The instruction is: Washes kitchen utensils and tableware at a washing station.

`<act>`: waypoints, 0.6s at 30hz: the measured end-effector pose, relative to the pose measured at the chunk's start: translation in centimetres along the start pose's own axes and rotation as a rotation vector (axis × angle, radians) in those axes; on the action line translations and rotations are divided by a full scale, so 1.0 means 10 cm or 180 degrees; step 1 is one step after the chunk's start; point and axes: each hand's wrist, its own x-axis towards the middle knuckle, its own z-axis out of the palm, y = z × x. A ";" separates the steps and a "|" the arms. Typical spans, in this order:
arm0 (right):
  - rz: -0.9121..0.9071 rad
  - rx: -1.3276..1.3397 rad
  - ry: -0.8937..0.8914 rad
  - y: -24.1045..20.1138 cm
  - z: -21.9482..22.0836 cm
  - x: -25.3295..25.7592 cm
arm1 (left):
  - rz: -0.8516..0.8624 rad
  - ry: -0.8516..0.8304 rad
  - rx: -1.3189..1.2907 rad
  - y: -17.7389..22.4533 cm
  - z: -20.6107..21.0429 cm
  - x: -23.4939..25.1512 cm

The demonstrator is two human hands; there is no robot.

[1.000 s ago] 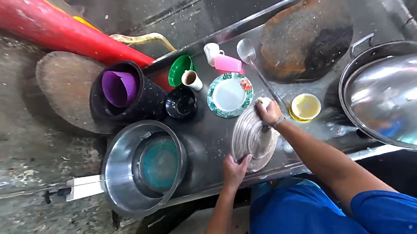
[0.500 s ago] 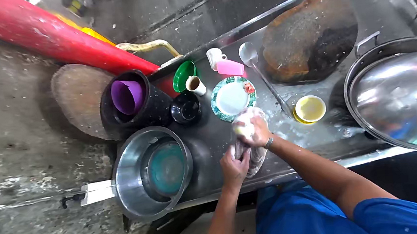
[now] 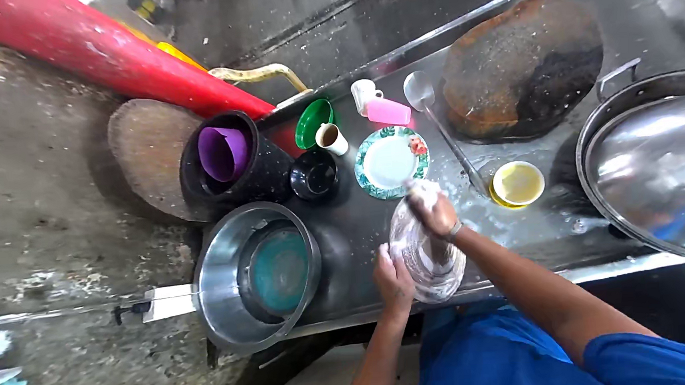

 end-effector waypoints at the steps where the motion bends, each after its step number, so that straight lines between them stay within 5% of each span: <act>1: 0.0378 -0.0012 0.0041 0.07 -0.01 0.07 | -0.0094 0.0094 -0.0072 -0.04 0.03 -0.06; 5: 0.0110 -0.0531 -0.0749 -0.28 0.11 -0.57 | -0.0566 0.0093 -0.0463 -0.07 0.05 0.02; 8: -0.0044 -0.0805 -0.1063 0.20 0.13 -1.11 | -0.0787 0.0134 -0.0642 -0.22 0.09 0.09; 11: 0.0474 -0.0550 -0.0450 0.55 -0.08 -0.52 | -0.0654 0.0106 -0.0694 -0.21 0.11 0.05; 13: 0.0598 -0.0510 -0.0290 0.20 -0.04 -0.24 | -0.0616 0.0106 -0.0707 -0.12 0.16 0.07; 16: -0.0192 -0.0616 -0.0698 -0.26 0.23 -0.67 | -0.0749 0.0086 -0.0782 -0.12 0.19 0.14; 18: -0.0496 -0.0685 -0.0783 0.02 0.24 -1.08 | -0.0882 0.0104 -0.0847 -0.22 0.18 0.17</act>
